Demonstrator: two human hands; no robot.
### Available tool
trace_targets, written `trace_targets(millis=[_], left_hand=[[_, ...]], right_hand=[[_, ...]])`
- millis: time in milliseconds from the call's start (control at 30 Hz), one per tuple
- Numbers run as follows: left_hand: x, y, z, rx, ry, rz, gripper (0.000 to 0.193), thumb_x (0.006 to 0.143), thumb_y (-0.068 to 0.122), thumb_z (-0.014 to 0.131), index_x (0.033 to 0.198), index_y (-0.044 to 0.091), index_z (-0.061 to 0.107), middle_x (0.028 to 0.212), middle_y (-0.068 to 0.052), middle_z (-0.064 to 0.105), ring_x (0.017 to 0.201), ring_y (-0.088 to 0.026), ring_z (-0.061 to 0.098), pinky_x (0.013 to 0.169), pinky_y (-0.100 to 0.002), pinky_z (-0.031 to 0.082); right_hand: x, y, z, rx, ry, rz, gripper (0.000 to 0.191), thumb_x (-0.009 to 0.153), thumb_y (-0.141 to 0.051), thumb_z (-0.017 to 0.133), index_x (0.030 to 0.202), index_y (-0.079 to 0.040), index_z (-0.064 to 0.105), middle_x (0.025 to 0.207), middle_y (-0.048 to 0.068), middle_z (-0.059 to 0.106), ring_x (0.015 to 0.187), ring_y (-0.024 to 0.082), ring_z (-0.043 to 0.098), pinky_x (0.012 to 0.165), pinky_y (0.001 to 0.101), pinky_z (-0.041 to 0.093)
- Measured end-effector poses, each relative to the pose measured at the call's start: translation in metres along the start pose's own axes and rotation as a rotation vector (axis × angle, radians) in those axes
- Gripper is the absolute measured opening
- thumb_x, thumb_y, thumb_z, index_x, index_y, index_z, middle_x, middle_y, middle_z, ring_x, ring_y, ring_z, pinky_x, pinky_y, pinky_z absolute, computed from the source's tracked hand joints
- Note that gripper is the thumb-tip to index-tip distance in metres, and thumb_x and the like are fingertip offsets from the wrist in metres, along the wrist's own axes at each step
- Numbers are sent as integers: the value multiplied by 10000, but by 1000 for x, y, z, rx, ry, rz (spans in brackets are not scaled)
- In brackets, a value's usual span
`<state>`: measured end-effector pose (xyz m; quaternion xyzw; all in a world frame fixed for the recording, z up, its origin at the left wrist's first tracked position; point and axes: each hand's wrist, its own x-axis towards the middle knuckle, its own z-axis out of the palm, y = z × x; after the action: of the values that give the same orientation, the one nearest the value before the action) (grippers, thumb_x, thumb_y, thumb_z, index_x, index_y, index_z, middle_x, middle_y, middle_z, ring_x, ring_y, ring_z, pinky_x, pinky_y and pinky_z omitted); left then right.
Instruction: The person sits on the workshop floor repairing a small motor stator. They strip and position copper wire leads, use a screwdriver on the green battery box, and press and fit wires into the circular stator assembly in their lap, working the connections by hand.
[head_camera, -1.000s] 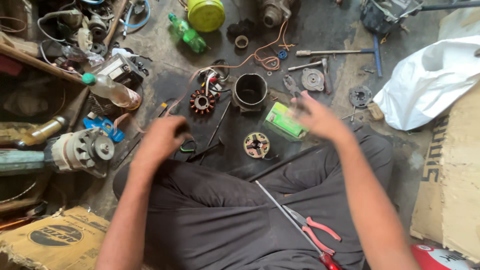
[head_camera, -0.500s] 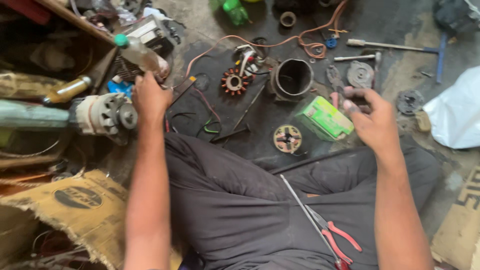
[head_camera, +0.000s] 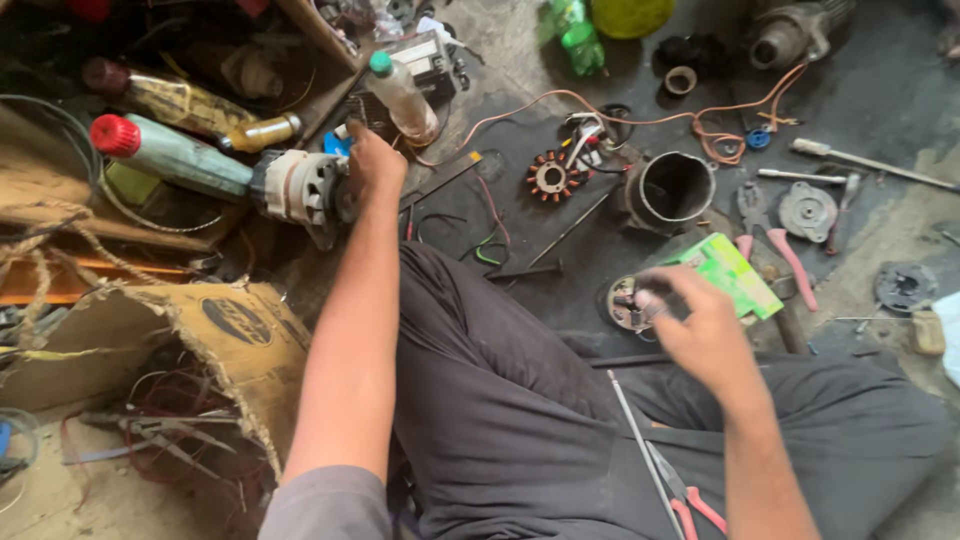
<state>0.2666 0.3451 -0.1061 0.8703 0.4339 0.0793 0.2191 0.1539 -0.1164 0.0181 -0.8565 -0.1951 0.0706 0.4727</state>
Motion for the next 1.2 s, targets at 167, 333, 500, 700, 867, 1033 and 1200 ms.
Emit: trace_targets(millis=[167,333,500,700,867,1033,1200], left_hand=[[-20,27,-6,114,-124,374,372,723,260,861,897,-34,713,948,-278,716,928,-448,695,803,-505,554],[-166,53,-73,245,-137,566,326,988,302,680,896,-4,747,868,-246,723,829,-447,720,701,-542,559],[-343,87,-98,-266,-263,818,137,840,245,749,828,110,732,823,-121,723,720,-356,698,639,-484,538],[-395,118,-91,-141,-572,1065,145,912,201,706,1013,97,693,845,-119,676,767,-324,692,676,-470,534],[-364,132,-100,-668,-254,1431,509,762,136,698,1236,-20,597,1107,-257,683,1038,-452,677,905,-517,535],[-313,157,-48,-507,-1231,1222,358,875,271,793,1093,9,684,882,-178,737,782,-292,728,699,-389,557],[-266,163,17,-585,-1137,1143,246,900,246,746,965,11,718,836,-139,746,725,-186,715,688,-325,544]], right_hand=[[-23,-6,-22,-73,-21,-17,257,870,-103,721,1113,-20,712,1007,117,725,948,241,693,860,359,523],[-61,-10,-37,-10,81,165,217,893,-130,706,1083,-26,723,991,88,749,901,195,716,792,327,545],[-81,9,-4,748,88,677,289,977,-194,597,1143,6,724,960,92,775,844,162,695,762,305,567],[-94,38,6,875,180,550,266,985,-109,653,1165,79,706,1009,94,747,882,128,685,805,278,562],[-96,41,-13,436,139,392,332,871,-17,598,1191,8,681,973,15,726,770,75,640,649,255,544],[-85,41,-19,354,153,417,168,898,-57,679,1028,38,727,850,51,698,722,115,626,631,268,508],[-58,59,-29,-214,325,369,318,840,-150,817,1101,-3,709,1061,124,722,954,256,685,827,356,549]])
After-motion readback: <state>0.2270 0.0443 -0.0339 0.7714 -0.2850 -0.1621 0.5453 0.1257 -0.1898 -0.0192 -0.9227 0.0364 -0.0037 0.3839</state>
